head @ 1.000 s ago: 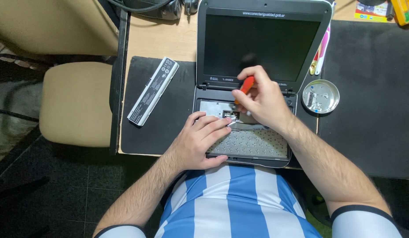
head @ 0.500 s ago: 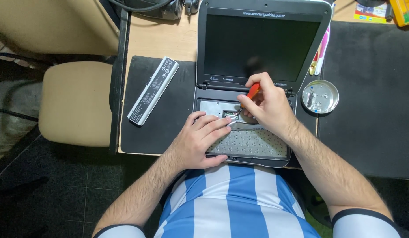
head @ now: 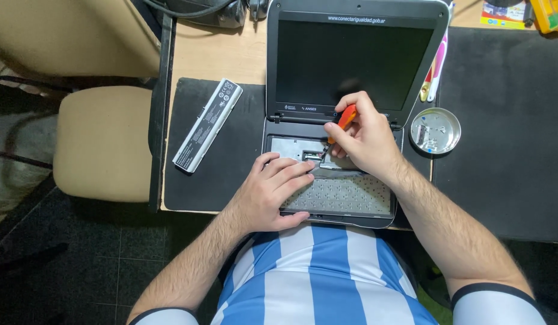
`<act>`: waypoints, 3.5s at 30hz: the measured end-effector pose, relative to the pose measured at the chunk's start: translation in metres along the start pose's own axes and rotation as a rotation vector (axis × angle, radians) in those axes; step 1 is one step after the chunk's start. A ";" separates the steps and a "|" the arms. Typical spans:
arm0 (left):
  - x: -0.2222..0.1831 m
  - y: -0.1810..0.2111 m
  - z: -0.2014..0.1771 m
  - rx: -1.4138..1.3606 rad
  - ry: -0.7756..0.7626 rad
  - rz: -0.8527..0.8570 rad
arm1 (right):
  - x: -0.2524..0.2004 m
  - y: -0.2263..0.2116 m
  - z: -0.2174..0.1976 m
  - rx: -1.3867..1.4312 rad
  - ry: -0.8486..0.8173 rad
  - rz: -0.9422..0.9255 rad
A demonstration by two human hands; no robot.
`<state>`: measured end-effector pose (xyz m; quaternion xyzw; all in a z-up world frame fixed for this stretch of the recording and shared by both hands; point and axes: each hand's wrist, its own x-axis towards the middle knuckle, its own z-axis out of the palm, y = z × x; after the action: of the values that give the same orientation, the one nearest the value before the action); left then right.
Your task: Disassembling a laptop by removing screws, the keyboard, and internal plastic frames.
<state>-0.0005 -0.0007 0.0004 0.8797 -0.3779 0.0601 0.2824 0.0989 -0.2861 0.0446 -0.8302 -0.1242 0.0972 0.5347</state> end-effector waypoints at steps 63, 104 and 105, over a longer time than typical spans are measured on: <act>0.056 -0.134 -0.040 0.556 0.010 -0.660 | -0.168 0.117 -0.061 -0.550 0.423 -0.168; 0.040 0.049 -0.035 0.136 -0.346 -0.251 | -0.153 0.054 -0.046 -0.366 0.442 -0.409; 0.041 0.049 -0.037 0.133 -0.358 -0.218 | -0.148 0.047 -0.041 -0.366 0.458 -0.355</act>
<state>-0.0016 -0.0335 0.0668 0.9286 -0.3200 -0.1031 0.1568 -0.0252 -0.3865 0.0228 -0.8781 -0.1589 -0.2102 0.3994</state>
